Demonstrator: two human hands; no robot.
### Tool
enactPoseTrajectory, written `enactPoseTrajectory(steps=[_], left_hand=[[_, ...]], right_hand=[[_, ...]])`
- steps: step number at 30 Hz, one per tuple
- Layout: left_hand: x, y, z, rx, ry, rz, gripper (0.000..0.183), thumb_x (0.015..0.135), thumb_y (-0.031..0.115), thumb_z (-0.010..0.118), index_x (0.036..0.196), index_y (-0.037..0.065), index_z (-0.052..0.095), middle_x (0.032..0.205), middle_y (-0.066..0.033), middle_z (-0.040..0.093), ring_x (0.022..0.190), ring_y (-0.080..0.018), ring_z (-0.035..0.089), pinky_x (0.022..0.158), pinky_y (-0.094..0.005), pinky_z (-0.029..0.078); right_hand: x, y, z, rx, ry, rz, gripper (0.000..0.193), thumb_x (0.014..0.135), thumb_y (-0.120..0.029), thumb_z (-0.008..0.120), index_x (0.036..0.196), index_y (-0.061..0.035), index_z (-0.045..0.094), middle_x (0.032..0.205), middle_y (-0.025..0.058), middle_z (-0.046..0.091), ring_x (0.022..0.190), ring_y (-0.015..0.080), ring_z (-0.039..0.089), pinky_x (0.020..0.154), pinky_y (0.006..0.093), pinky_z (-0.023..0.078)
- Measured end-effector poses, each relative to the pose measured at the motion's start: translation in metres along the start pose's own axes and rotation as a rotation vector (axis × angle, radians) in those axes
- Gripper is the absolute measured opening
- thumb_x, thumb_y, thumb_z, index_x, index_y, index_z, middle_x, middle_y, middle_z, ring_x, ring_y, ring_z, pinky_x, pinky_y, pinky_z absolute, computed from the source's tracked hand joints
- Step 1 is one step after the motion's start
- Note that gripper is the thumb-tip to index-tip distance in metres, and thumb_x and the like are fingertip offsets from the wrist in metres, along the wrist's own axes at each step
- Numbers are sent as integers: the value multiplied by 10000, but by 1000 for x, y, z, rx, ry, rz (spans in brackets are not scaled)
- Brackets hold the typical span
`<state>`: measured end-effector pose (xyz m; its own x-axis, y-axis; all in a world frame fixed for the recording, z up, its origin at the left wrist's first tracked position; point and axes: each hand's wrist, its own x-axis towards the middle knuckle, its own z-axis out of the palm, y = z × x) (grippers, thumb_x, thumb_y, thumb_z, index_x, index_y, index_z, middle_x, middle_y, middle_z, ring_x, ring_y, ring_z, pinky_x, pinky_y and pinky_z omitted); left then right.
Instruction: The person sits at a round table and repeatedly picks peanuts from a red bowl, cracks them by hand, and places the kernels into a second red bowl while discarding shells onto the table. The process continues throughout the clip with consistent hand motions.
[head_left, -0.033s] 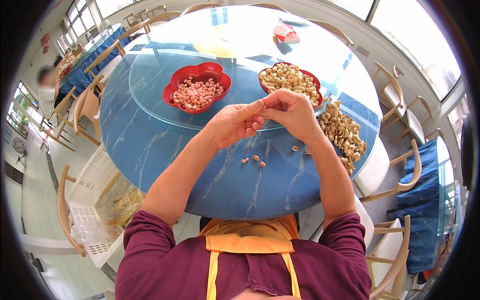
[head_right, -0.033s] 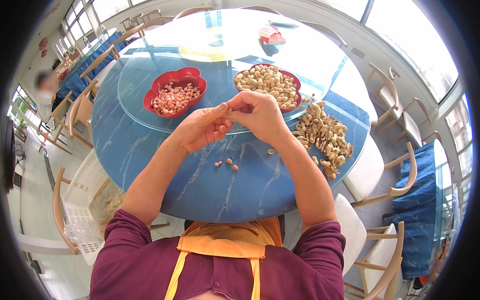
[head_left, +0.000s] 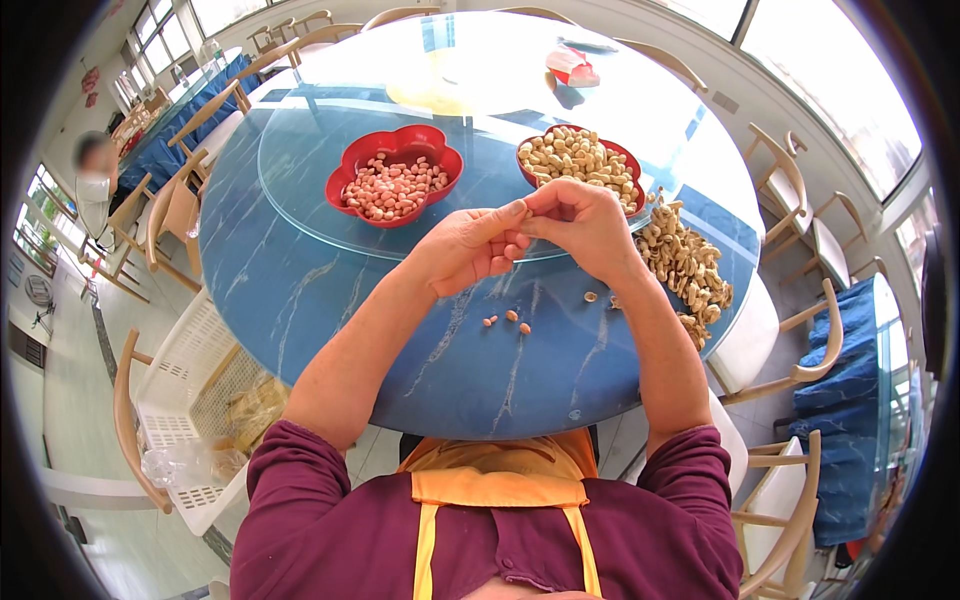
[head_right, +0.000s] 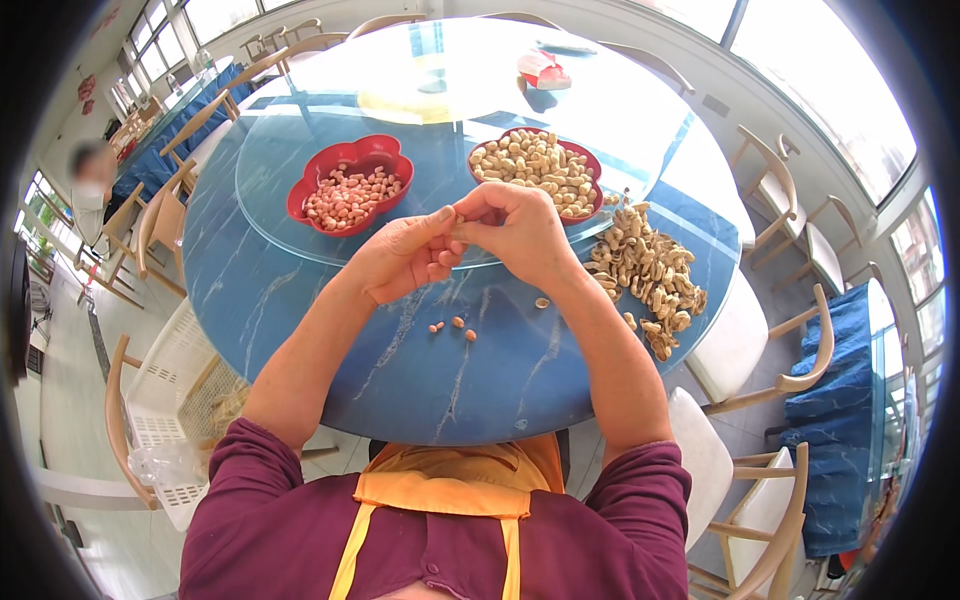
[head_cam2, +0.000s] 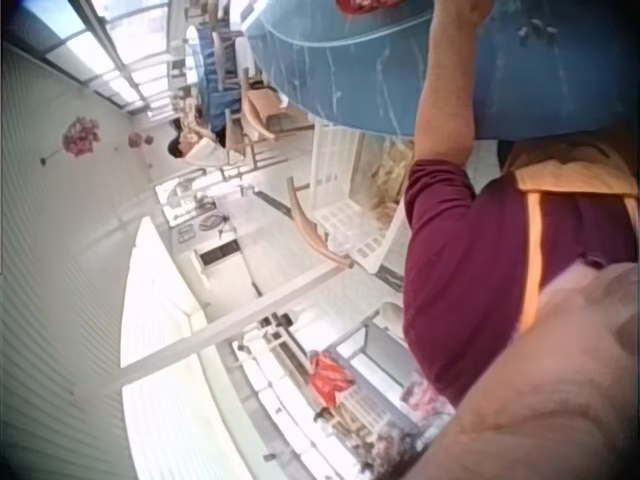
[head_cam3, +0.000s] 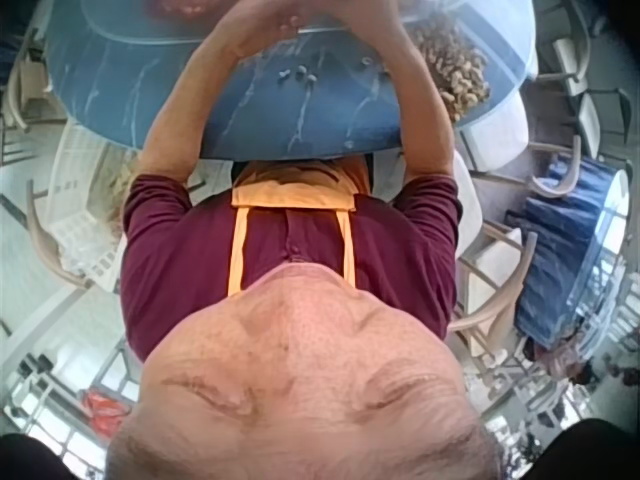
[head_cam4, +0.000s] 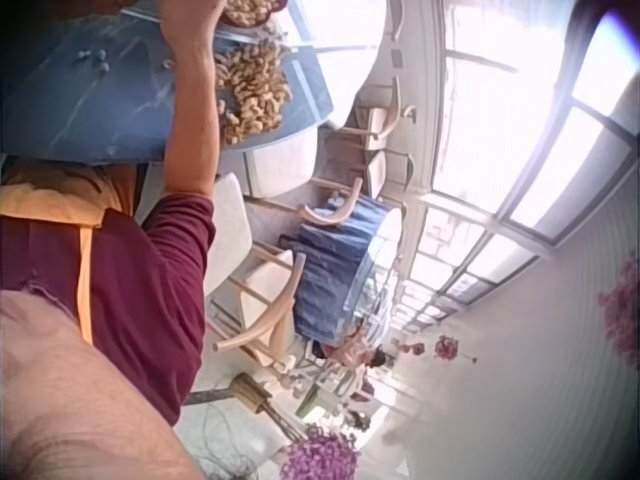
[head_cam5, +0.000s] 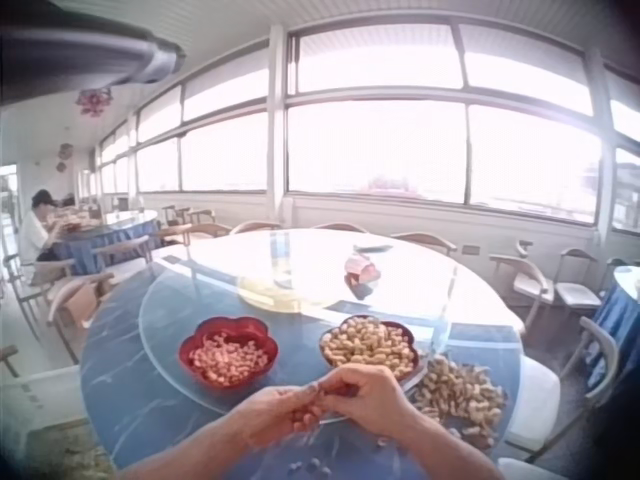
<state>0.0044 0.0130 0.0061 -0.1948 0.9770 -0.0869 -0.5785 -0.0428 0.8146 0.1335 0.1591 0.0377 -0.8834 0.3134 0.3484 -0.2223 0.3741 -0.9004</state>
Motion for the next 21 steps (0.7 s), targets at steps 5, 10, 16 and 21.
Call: enactPoseTrajectory(steps=[5,10,16,21], left_hand=[[1,-2,-2,-52,-33,1,311,980,326,615,1072,30,635,891,-20,616,757,-87,543,623,-218,474],[3,-3,-7,-100,-75,-26,287,987,292,606,1102,30,618,916,-24,600,775,-82,530,631,-220,466],[3,-2,-5,-199,-99,-17,225,976,246,625,1045,32,636,883,-23,606,758,-72,536,606,-197,443],[3,0,-7,-166,-61,-7,220,974,234,629,1046,26,643,903,-23,620,770,-69,539,608,-193,444]], right_hand=[[1,4,2,100,13,23,118,800,24,728,913,18,695,791,49,701,727,93,678,682,220,536],[2,5,0,164,6,61,129,802,20,734,927,15,701,800,42,701,735,92,675,690,220,534],[4,10,-2,254,9,124,140,806,25,748,937,-7,712,912,60,715,820,108,670,758,240,543],[5,18,-2,365,-41,103,160,820,34,731,973,-6,705,933,63,711,845,116,672,774,244,541]])
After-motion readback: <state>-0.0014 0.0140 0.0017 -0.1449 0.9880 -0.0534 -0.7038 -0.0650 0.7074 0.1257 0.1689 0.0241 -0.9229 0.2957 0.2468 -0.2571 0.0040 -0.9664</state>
